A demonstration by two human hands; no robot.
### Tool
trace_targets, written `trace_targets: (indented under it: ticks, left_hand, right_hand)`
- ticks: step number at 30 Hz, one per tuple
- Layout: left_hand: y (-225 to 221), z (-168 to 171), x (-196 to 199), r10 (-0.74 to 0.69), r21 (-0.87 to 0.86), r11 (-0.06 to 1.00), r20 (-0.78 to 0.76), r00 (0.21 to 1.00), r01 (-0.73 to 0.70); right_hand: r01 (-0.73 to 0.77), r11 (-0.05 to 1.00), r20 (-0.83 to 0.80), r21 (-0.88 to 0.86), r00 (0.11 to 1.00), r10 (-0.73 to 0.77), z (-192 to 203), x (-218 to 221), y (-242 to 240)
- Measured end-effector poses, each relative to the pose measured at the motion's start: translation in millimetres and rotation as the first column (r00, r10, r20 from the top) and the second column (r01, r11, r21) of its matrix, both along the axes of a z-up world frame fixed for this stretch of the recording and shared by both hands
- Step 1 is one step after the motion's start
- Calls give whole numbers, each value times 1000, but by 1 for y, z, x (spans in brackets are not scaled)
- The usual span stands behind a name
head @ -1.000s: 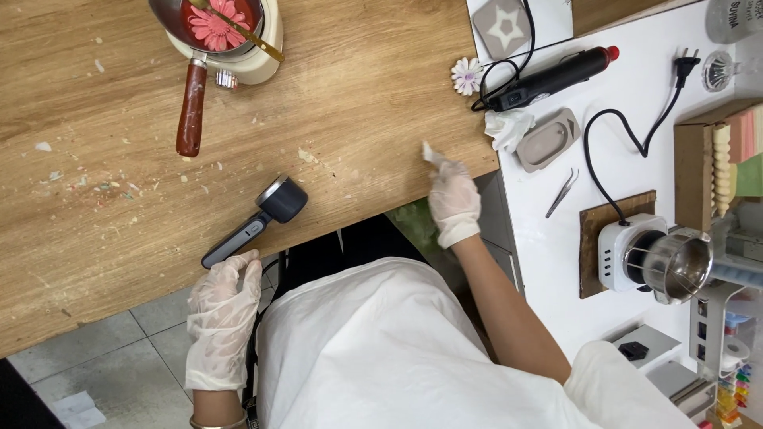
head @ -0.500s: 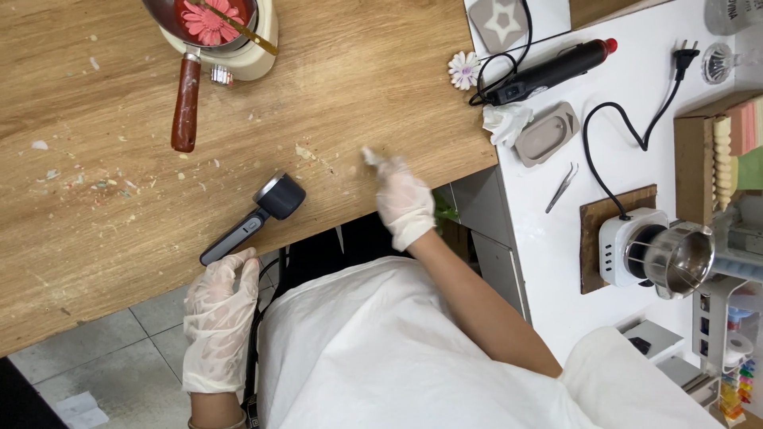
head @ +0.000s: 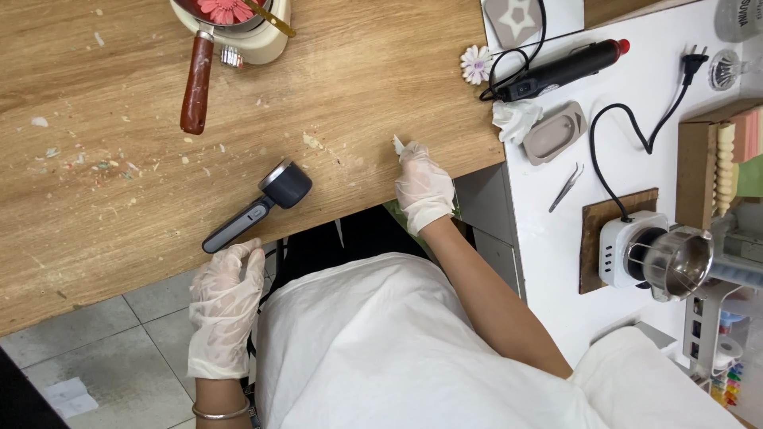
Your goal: Cleaning wax residues and debris from a wooden production table using a scraper and a wipe.
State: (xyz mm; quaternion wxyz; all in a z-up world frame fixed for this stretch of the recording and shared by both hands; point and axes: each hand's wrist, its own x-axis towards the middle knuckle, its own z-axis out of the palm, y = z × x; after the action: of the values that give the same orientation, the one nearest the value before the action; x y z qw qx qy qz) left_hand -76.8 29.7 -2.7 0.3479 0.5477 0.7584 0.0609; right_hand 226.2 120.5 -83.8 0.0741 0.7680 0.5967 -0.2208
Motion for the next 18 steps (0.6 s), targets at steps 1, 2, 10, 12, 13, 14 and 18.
trace_targets:
  ticks: [1, 2, 10, 12, 13, 14, 18]
  left_hand:
    - [-1, -1, -1, 3, 1, 1000, -1, 1000, -3]
    - [-2, -1, -2, 6, -11, 1000, 0, 1000, -6]
    - [-7, 2, -19, 34, 0, 999, -44, 998, -34]
    - [-8, -3, -21, 9, 74, 997, -61, 998, -4]
    - [-8, -3, -21, 9, 71, 997, -60, 998, -4]
    - [-8, -3, -21, 6, 66, 998, -63, 998, -2]
    - [-6, -4, -18, 31, 23, 999, -29, 999, -31]
  right_hand:
    - [-3, 1000, -1, 1, 1000, 3, 4, -5, 1]
    - [36, 998, -21, -46, 999, -37, 9, -10, 3]
    - [8, 980, -76, 201, 997, 7, -9, 0, 6]
    - [-28, 997, 41, 78, 999, 25, -9, 1, 13]
    - [-28, 997, 42, 76, 999, 25, -9, -4, 13]
    - [-47, 994, 38, 99, 998, 44, -9, -9, 13]
    - [-96, 990, 96, 106, 992, 86, -24, -16, 15]
